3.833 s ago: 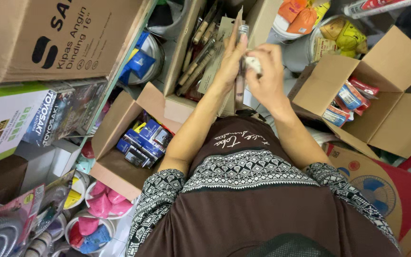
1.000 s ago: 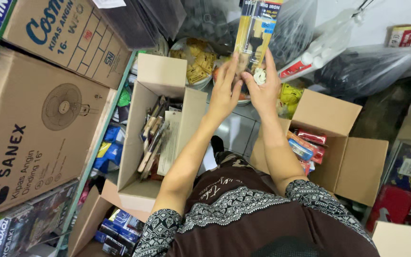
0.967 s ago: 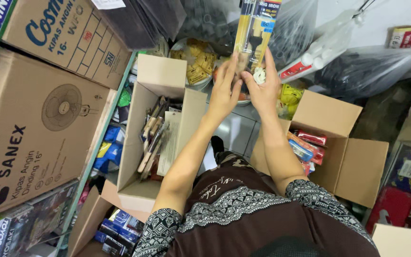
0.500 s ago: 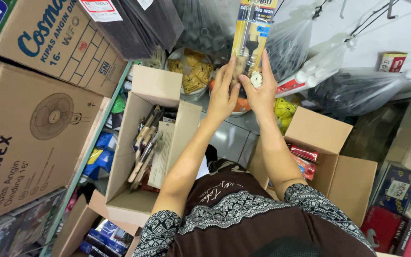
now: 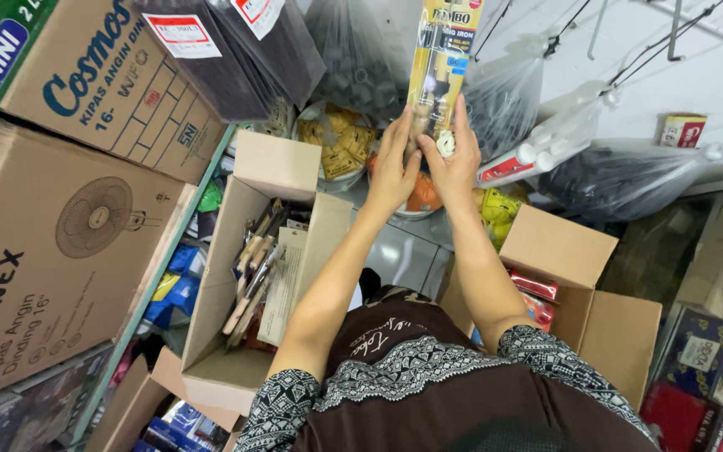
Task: The person removes packaged tools from a cardboard box, wipes each one with a white cloth, and places them into other boxes in a storage area.
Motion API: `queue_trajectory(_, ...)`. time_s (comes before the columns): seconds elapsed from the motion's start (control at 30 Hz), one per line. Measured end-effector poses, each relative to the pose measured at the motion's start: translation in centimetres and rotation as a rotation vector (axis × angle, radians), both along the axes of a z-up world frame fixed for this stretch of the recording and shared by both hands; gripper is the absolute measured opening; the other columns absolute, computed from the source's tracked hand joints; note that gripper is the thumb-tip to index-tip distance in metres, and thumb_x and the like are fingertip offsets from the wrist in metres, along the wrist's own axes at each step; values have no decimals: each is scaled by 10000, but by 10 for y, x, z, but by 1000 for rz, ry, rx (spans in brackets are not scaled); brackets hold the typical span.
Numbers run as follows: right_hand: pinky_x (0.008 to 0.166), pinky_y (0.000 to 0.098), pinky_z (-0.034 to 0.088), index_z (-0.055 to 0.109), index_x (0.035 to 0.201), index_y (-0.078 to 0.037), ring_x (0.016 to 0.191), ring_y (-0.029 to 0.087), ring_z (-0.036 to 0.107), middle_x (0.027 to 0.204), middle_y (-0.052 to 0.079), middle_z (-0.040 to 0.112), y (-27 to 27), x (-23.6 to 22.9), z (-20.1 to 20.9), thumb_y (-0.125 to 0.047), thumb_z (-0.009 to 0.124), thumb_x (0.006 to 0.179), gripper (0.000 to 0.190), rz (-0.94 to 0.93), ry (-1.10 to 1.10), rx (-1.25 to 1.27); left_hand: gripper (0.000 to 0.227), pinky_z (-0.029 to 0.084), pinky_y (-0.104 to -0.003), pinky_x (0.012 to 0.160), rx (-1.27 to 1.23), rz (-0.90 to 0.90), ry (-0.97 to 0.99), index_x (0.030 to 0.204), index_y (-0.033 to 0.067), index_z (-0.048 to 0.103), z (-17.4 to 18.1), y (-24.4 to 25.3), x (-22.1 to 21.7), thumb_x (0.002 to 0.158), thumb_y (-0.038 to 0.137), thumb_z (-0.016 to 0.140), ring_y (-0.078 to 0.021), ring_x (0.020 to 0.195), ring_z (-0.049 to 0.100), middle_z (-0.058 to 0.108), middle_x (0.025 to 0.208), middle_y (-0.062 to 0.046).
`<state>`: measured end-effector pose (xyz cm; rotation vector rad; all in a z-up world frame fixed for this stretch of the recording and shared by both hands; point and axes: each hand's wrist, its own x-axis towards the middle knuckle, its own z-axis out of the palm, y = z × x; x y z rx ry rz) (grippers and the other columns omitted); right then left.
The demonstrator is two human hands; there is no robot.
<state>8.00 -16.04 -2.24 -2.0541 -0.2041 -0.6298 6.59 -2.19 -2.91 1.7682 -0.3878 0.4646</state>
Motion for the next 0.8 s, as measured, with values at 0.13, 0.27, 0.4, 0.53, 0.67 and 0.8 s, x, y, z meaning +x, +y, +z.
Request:
queue_trajectory(0.13, 924, 394, 527, 355, 1624, -57, 1034, 301, 654, 1251, 149, 690, 2, 21, -10, -144, 840, 914, 864, -25, -85, -31, 769, 351, -410, 1230, -12, -4, -28, 1620, 88, 298, -5, -7, 20, 922, -51, 588, -381, 1447, 443, 418, 1559, -204)
queue_trajectory(0.27, 920, 410, 501, 348, 1597, -29, 1015, 328, 611, 1275, 168, 680, 0, 47, -22, -188, 840, 911, 859, -79, -103, -95, 775, 336, -420, 1241, -32, -31, -33, 1628, 82, 291, -19, -12, 43, 921, -43, 583, -385, 1454, 432, 400, 1579, -203)
queue_trajectory(0.4, 935, 417, 496, 361, 1585, -19, 1021, 334, 606, 1285, 159, 674, -4, 71, -34, -212, 831, 918, 839, -114, -102, -123, 743, 323, -424, 1254, -12, -8, -101, 1627, 90, 293, -36, -16, 73, 956, 12, 604, -386, 1462, 424, 392, 1585, -211)
queue_trajectory(0.53, 964, 424, 477, 355, 1579, -14, 1074, 342, 610, 1418, 202, 611, -3, 91, -37, -232, 818, 941, 818, -127, -172, -151, 759, 315, -423, 1267, -11, -24, -74, 1635, 88, 280, -45, -17, 93, 936, 3, 564, -389, 1484, 407, 383, 1597, -219)
queue_trajectory(0.67, 937, 429, 470, 356, 1577, -16, 1043, 356, 603, 1324, 186, 641, -2, 103, -35, -256, 795, 945, 806, -129, -127, -152, 785, 303, -430, 1268, -11, -8, -90, 1635, 85, 269, -45, -19, 109, 917, -27, 566, -402, 1503, 382, 366, 1609, -224)
queue_trajectory(0.8, 935, 435, 467, 401, 1561, -31, 1039, 356, 598, 1152, 170, 652, -3, 111, -40, -264, 782, 961, 749, -138, -54, -162, 824, 280, -436, 1280, -18, -17, -32, 1640, 94, 261, -48, -19, 112, 886, -30, 570, -405, 1540, 338, 330, 1640, -232)
